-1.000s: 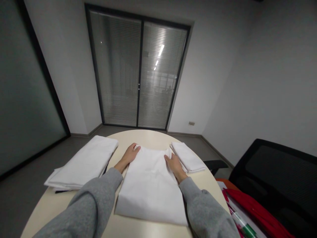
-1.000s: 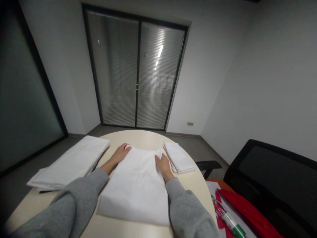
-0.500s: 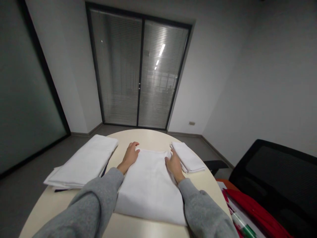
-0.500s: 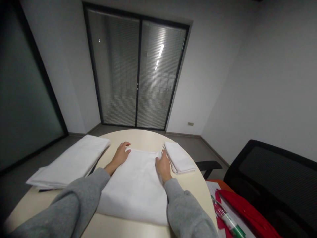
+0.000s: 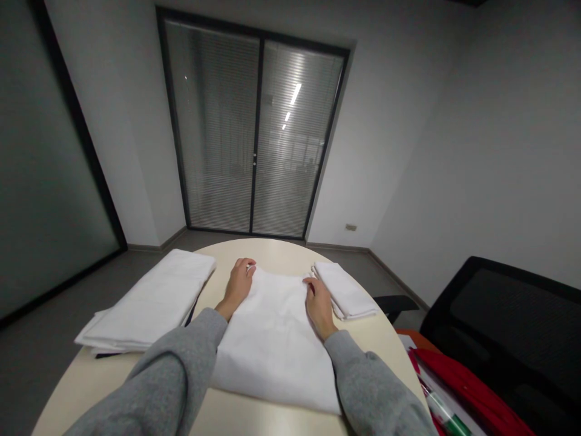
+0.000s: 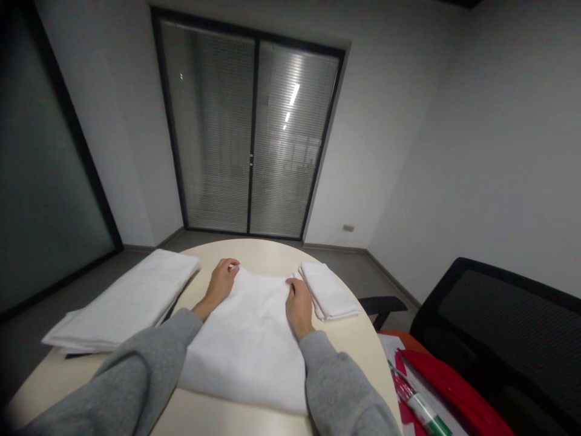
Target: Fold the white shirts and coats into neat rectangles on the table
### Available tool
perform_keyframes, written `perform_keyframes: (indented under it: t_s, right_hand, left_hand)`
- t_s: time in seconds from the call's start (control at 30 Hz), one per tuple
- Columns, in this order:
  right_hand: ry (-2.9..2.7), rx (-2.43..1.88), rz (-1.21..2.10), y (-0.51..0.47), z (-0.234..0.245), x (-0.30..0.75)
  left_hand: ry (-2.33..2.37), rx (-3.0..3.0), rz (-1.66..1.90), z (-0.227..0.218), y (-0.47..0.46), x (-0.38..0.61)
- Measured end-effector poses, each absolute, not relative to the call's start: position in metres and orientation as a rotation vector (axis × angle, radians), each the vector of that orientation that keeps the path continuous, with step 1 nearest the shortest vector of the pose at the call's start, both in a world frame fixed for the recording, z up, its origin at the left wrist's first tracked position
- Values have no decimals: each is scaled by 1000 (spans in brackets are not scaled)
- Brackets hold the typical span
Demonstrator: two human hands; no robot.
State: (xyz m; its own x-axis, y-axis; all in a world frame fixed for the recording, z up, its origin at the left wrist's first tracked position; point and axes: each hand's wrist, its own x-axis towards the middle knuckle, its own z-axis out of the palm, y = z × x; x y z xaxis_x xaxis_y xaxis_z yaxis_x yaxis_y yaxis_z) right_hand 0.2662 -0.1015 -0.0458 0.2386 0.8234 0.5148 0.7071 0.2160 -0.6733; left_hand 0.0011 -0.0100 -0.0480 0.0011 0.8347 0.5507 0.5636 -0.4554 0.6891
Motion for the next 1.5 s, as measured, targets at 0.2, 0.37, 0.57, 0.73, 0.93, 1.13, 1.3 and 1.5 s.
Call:
perform_keyframes:
  t_s: [0.2, 0.37, 0.57, 0.73, 0.93, 1.13, 1.3, 1.5]
  right_hand:
    - [-1480, -1595, 148, -96, -52, 269]
    - [-1504, -1603, 146, -95, -52, 270]
    - [-1504, -1629, 117, -95, -52, 268]
    - [-1546, -1706, 93, -96, -53, 269]
    - [-1683, -1739, 114, -94, -54, 277]
    - [-1793, -1706, 153, -88, -52, 287]
    - [-1839, -1676, 159, -84, -57, 292]
    - [-1851, -1634, 146, -83, -64, 292]
  left_hand:
    - [1472, 2115, 1140, -52, -9, 1]
    - [1497, 2163, 1068, -42, -12, -1]
    - [1537, 2135, 1021, -36, -8, 3]
    - [1584, 2155, 958, -42, -3, 7]
    - [1489, 2209, 908, -39, 2, 4]
    - [1568, 2185, 869, -34, 11, -2]
    - [1541, 2285, 868, -32, 9, -1]
    - [1625, 2293, 855, -39, 5, 7]
